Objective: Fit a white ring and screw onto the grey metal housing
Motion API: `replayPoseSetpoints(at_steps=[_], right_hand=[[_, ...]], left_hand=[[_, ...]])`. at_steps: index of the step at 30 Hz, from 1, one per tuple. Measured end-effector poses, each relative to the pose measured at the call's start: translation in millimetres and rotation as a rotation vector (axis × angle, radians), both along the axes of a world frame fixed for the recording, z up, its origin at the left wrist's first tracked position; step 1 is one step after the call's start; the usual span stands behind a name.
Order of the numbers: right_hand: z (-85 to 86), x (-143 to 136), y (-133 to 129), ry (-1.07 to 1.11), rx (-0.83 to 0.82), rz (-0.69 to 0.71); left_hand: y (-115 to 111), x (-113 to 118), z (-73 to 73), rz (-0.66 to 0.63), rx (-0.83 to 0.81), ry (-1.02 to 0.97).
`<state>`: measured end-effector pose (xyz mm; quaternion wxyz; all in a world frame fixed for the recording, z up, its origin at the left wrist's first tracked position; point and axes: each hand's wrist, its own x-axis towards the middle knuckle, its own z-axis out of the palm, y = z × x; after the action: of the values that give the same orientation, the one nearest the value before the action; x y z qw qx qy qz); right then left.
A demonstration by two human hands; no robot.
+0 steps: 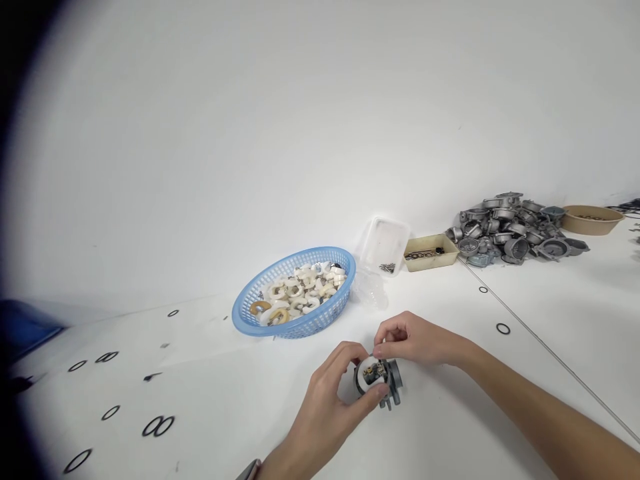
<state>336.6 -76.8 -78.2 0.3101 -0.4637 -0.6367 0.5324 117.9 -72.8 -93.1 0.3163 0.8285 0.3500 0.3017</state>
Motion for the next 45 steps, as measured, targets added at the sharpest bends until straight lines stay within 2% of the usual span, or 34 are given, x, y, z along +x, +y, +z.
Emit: replayPoseSetpoints(at_steps=[10,16,22,30,40,45], right_hand=[[3.2,-1.3,-1.9,-0.052,0.051,-0.025],[13.5,-1.1,-7.0,-0.204,0.153,-0.080],[20.2,1.8,-11.1,-0.327,0.191,-0.006],[26.7,10.1,-12.5,-0.419,0.161,0.113],[22.2,11.8,-11.9,-0.402,0.220,0.098],[19.6,13.7,-11.4,-0.398,0.237,0.108]], left_hand=[[-1.4,-1.5,-3.3,0.003,-0.012,0.001],[-1.3,-0.2,-4.5,0.010,-0.080,-0.020],[-1.0,-1.4,-3.0,0.028,-0.019,-0.007],[-0.8,-1.6,-3.3,0.006,-0.077,-0.055],[-1.0,-2.5,-5.1,0.001,-0.188,-0.069],[-0.5,-1.9,-5.2,-0.012,-0.136,-0.091]])
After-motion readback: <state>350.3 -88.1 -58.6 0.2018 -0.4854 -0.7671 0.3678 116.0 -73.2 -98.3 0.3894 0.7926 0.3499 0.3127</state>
